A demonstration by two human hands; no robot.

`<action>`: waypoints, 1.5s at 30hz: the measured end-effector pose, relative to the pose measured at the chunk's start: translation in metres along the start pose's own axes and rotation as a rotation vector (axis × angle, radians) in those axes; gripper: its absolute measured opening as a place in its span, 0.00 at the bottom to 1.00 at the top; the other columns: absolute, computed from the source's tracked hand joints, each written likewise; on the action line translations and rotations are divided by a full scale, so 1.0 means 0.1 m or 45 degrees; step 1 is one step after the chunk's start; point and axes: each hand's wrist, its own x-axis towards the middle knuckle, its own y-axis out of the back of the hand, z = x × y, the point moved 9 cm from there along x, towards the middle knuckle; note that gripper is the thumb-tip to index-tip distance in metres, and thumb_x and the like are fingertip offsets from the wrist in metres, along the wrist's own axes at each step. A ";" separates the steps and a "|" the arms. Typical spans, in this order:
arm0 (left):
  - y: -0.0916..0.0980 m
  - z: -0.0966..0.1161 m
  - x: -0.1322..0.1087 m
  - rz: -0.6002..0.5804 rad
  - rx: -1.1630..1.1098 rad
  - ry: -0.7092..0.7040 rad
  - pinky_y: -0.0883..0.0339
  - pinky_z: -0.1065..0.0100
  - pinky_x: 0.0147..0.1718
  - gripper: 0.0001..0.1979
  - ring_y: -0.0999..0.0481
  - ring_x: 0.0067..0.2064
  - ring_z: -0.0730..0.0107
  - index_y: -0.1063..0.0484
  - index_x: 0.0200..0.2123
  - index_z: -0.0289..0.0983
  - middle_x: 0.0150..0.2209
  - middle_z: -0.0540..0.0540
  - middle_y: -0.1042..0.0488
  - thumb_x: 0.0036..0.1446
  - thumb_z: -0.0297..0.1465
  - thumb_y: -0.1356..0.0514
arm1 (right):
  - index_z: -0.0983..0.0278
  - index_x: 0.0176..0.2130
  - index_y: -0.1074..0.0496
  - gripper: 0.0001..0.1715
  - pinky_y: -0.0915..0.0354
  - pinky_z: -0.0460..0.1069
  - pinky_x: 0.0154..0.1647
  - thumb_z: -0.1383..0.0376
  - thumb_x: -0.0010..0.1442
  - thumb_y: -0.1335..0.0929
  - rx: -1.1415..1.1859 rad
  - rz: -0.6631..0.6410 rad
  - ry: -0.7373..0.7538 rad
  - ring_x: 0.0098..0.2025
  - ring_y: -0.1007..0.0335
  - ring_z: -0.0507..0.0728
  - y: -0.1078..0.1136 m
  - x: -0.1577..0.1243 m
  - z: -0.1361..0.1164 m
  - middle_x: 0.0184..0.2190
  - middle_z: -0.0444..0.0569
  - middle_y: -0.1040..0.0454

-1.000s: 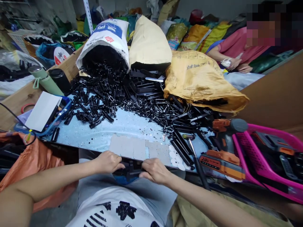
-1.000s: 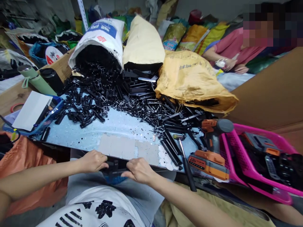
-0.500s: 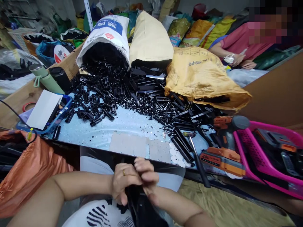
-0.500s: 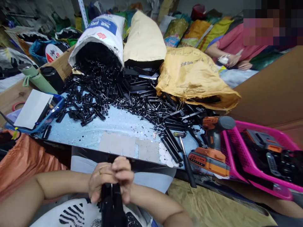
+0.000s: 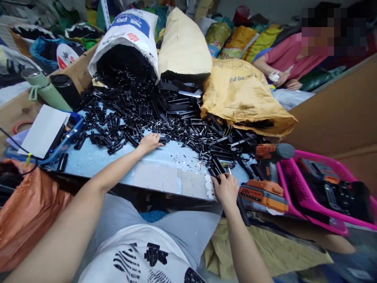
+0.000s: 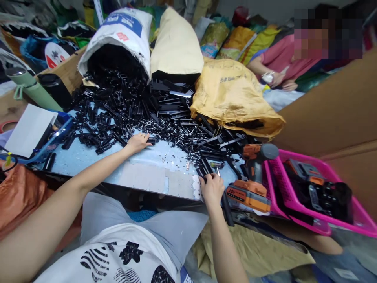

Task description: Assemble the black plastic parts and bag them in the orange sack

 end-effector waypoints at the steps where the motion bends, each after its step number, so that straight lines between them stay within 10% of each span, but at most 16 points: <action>1: 0.06 -0.03 0.02 0.043 0.002 0.002 0.39 0.59 0.45 0.27 0.33 0.50 0.51 0.37 0.53 0.27 0.45 0.30 0.31 0.60 0.44 0.46 | 0.65 0.30 0.30 0.15 0.40 0.62 0.43 0.55 0.57 0.36 0.071 0.025 0.047 0.47 0.38 0.67 0.02 0.00 -0.03 0.45 0.60 0.32; 9: 0.29 -0.59 -0.72 0.100 0.127 0.411 0.39 0.59 0.44 0.13 0.35 0.51 0.53 0.32 0.45 0.31 0.46 0.34 0.32 0.58 0.24 0.50 | 0.58 0.51 0.43 0.35 0.32 0.53 0.43 0.58 0.48 0.27 1.504 0.011 0.281 0.43 0.30 0.56 0.23 -0.07 -1.24 0.42 0.50 0.31; 15: 0.15 -0.81 -0.86 -0.047 0.059 0.158 0.47 0.52 0.55 0.14 0.41 0.59 0.54 0.30 0.40 0.32 0.48 0.35 0.31 0.57 0.19 0.53 | 0.61 0.44 0.34 0.21 0.33 0.52 0.43 0.55 0.53 0.30 1.220 -0.392 0.518 0.44 0.31 0.57 -0.04 -0.09 -1.73 0.41 0.50 0.30; 22: 0.26 -0.55 -1.08 0.185 -0.656 0.458 0.37 0.61 0.47 0.17 0.29 0.48 0.61 0.35 0.51 0.33 0.46 0.38 0.28 0.64 0.31 0.55 | 0.59 0.47 0.29 0.22 0.41 0.59 0.50 0.52 0.55 0.32 0.585 -0.270 0.850 0.51 0.38 0.63 0.22 -0.13 -1.89 0.47 0.53 0.30; 27: 0.06 -0.16 -1.32 0.005 -1.108 0.696 0.34 0.66 0.33 0.20 0.28 0.31 0.68 0.36 0.48 0.36 0.30 0.49 0.28 0.57 0.42 0.44 | 0.59 0.53 0.32 0.26 0.43 0.61 0.50 0.53 0.58 0.34 0.395 -0.409 0.988 0.49 0.36 0.64 0.02 -0.33 -2.13 0.45 0.55 0.28; 33: 0.30 0.27 -1.45 0.121 -1.260 0.512 0.33 0.65 0.41 0.16 0.27 0.41 0.66 0.31 0.47 0.35 0.39 0.44 0.26 0.61 0.35 0.49 | 0.59 0.61 0.43 0.30 0.34 0.56 0.43 0.53 0.63 0.40 1.042 -0.549 0.594 0.38 0.30 0.57 -0.20 -0.26 -2.26 0.40 0.52 0.29; 38: 0.49 0.52 -1.46 0.274 -1.248 0.398 0.32 0.63 0.43 0.21 0.26 0.42 0.66 0.37 0.57 0.35 0.41 0.42 0.25 0.64 0.35 0.52 | 0.58 0.65 0.54 0.35 0.33 0.48 0.22 0.50 0.64 0.44 1.758 -0.994 0.242 0.20 0.34 0.50 -0.25 -0.32 -2.49 0.26 0.43 0.31; 45: 0.73 0.56 -1.51 0.470 -0.948 0.317 0.32 0.63 0.44 0.18 0.28 0.45 0.64 0.33 0.54 0.36 0.43 0.40 0.27 0.63 0.33 0.50 | 0.56 0.61 0.41 0.30 0.31 0.46 0.27 0.54 0.61 0.37 1.569 -0.765 0.573 0.25 0.35 0.47 0.04 -0.23 -2.41 0.40 0.48 0.29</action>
